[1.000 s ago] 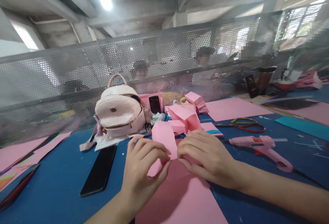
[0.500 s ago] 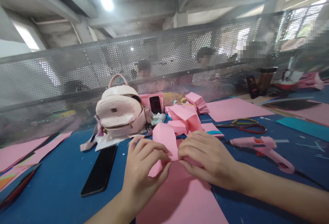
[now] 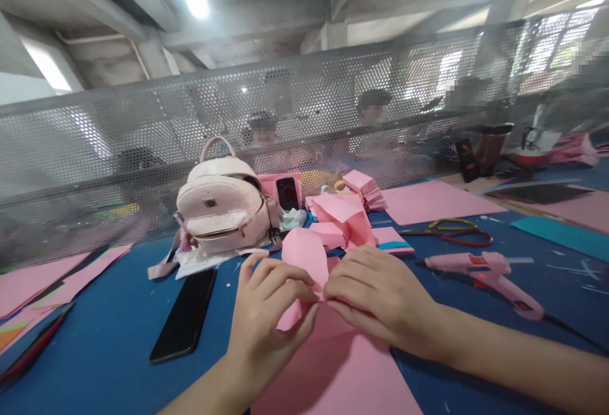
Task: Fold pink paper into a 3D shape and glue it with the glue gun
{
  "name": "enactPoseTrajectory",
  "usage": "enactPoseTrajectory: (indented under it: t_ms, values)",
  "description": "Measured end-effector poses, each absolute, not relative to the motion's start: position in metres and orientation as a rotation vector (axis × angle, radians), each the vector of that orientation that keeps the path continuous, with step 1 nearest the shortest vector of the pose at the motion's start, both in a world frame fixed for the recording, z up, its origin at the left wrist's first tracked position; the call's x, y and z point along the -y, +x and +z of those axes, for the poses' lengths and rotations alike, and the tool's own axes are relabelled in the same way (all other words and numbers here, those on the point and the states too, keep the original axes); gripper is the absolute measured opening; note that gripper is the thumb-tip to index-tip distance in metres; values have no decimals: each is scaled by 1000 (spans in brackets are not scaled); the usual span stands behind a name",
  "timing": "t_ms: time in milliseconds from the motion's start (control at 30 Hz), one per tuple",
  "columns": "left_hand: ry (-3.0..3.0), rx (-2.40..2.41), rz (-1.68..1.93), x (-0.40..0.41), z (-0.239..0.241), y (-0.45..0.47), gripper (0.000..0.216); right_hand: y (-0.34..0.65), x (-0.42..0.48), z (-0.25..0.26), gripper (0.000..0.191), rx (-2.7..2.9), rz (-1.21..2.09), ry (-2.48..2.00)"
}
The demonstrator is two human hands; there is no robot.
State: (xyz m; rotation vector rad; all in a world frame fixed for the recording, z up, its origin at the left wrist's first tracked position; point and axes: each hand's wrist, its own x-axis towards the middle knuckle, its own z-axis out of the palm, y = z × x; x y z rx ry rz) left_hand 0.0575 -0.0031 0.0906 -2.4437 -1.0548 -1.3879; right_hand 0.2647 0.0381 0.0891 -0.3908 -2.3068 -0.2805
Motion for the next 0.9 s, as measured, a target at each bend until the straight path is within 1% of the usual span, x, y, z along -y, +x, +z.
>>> enactPoseTrajectory:
  t_ms: [733,900]
  values:
    - [-2437,1044,-1369,5,93,59,16,265,-37,89,13,2295,-148,-398]
    - [-2434,1045,-1368,5,93,59,16,266,-39,90,15,2301,-128,-403]
